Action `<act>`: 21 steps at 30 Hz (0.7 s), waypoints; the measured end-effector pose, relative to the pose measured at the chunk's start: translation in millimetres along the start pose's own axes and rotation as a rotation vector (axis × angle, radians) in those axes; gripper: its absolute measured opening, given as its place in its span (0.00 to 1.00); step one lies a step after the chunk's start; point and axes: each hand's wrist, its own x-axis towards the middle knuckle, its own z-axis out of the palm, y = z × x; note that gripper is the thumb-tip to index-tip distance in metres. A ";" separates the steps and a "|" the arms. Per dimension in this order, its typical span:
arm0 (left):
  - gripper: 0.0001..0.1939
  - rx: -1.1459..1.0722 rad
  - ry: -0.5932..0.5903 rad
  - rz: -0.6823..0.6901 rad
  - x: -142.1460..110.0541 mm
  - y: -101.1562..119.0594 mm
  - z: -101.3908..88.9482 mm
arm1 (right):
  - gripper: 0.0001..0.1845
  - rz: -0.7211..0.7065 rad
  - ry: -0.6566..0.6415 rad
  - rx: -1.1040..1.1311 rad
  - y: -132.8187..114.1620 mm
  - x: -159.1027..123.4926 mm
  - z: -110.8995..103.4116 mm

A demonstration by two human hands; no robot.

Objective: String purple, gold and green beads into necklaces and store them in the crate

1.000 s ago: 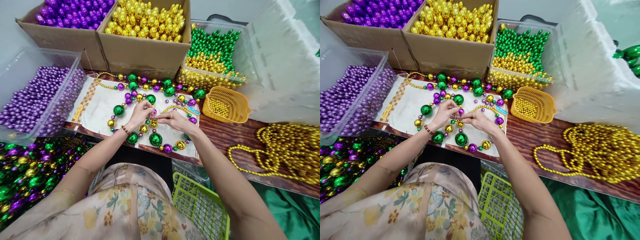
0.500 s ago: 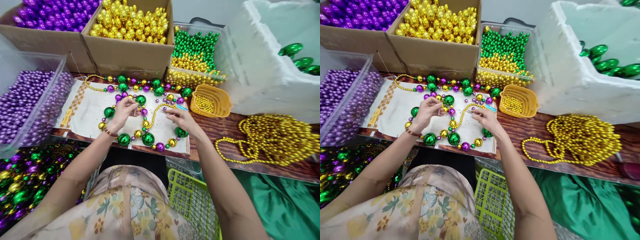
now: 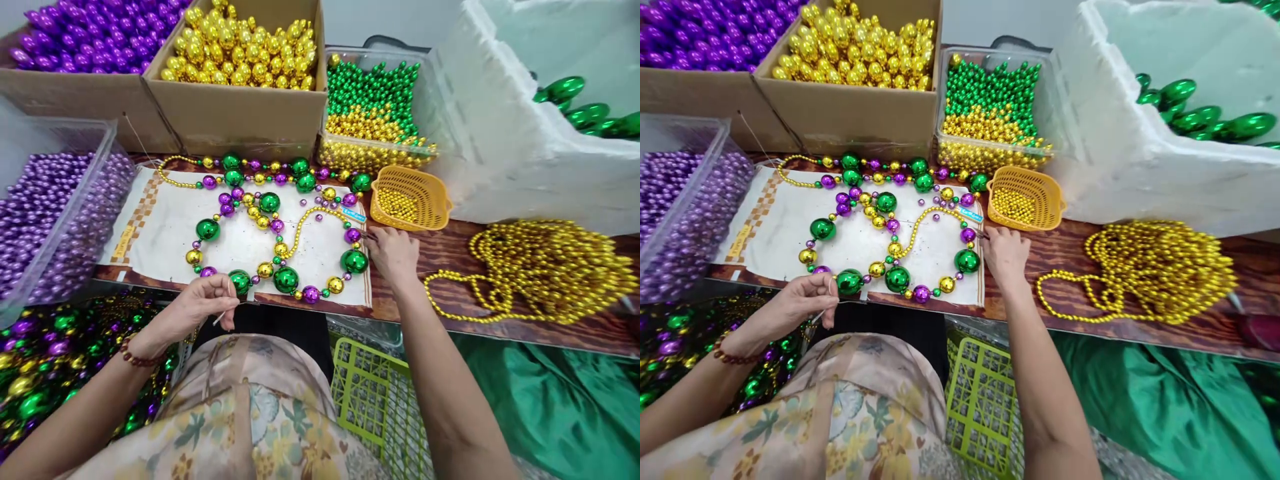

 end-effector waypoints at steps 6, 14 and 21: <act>0.19 -0.038 0.130 -0.015 -15.6 -8.0 -23.3 | 0.22 -0.099 -0.067 -0.078 -28.0 28.8 -17.6; 0.17 0.002 -0.094 -0.126 -7.2 -14.1 10.1 | 0.23 -0.172 -0.101 -0.159 -38.3 66.8 -10.8; 0.22 0.027 -0.636 -0.564 77.6 -91.0 145.4 | 0.22 -0.190 -0.106 -0.103 -34.5 73.6 -8.4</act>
